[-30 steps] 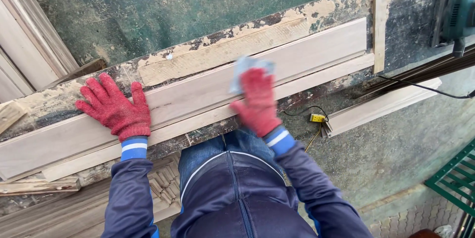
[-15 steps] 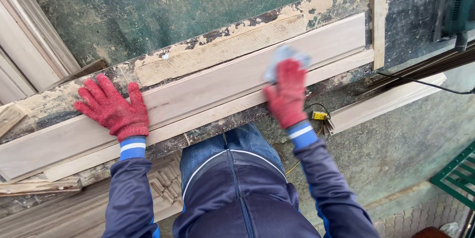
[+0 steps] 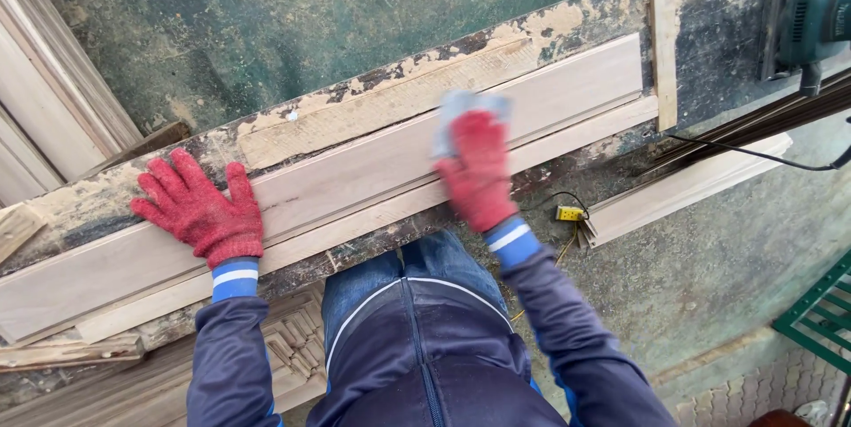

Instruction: The person is sanding a wooden plank using an orbital power sander and manual sandpaper on a workbench.

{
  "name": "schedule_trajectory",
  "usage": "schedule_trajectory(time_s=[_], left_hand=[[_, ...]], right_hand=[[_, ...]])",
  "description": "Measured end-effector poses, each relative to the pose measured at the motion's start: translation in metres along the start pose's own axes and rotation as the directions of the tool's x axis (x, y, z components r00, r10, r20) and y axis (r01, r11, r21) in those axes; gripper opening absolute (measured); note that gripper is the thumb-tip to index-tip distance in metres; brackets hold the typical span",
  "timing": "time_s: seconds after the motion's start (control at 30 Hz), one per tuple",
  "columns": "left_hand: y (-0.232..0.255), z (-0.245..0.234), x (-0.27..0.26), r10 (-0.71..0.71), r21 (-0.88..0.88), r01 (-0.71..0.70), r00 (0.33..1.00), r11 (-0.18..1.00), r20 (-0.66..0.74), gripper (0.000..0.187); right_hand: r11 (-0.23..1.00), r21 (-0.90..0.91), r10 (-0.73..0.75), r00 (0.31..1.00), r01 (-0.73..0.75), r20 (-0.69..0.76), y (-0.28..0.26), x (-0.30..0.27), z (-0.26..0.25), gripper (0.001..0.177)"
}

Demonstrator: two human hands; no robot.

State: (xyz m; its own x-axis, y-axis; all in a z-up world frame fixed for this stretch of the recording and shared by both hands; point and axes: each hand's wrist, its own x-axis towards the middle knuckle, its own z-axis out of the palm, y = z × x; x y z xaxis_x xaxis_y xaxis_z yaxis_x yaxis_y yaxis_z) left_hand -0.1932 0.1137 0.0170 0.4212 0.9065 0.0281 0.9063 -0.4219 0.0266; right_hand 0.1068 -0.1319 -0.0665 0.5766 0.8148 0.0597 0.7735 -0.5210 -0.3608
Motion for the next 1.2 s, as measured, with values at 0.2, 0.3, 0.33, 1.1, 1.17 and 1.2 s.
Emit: schedule_trajectory(time_s=[0.2, 0.3, 0.33, 1.1, 1.17, 1.2], left_hand=[[0.000, 0.001, -0.001, 0.026, -0.008, -0.026, 1.000, 1.000, 0.017, 0.071], [-0.002, 0.004, -0.003, -0.001, 0.026, 0.000, 0.999, 1.000, 0.036, 0.071], [-0.002, 0.004, -0.004, -0.002, 0.020, 0.001, 0.999, 1.000, 0.040, 0.072], [0.000, 0.000, -0.005, 0.031, 0.008, -0.032, 0.998, 0.999, 0.049, 0.068], [-0.002, 0.001, -0.007, 0.054, 0.029, -0.055, 0.998, 0.998, 0.039, 0.068], [0.000, 0.004, -0.006, 0.050, 0.025, -0.051, 0.998, 0.998, 0.035, 0.068]], right_hand=[[0.834, 0.318, -0.532, 0.812, 0.452, 0.241, -0.076, 0.001, -0.006, 0.078], [0.924, -0.047, -0.355, 0.899, 0.379, 0.254, 0.050, 0.018, -0.009, 0.088], [0.979, -0.127, -0.118, 0.950, 0.161, 0.289, 0.100, 0.024, -0.017, 0.078], [0.866, -0.192, 0.498, 0.829, -0.461, 0.255, 0.130, 0.034, -0.046, 0.075], [0.983, -0.136, 0.139, 0.986, -0.126, 0.094, 0.068, -0.011, -0.015, 0.090], [0.983, -0.140, 0.134, 0.987, -0.121, 0.091, 0.061, -0.017, -0.019, 0.090]])
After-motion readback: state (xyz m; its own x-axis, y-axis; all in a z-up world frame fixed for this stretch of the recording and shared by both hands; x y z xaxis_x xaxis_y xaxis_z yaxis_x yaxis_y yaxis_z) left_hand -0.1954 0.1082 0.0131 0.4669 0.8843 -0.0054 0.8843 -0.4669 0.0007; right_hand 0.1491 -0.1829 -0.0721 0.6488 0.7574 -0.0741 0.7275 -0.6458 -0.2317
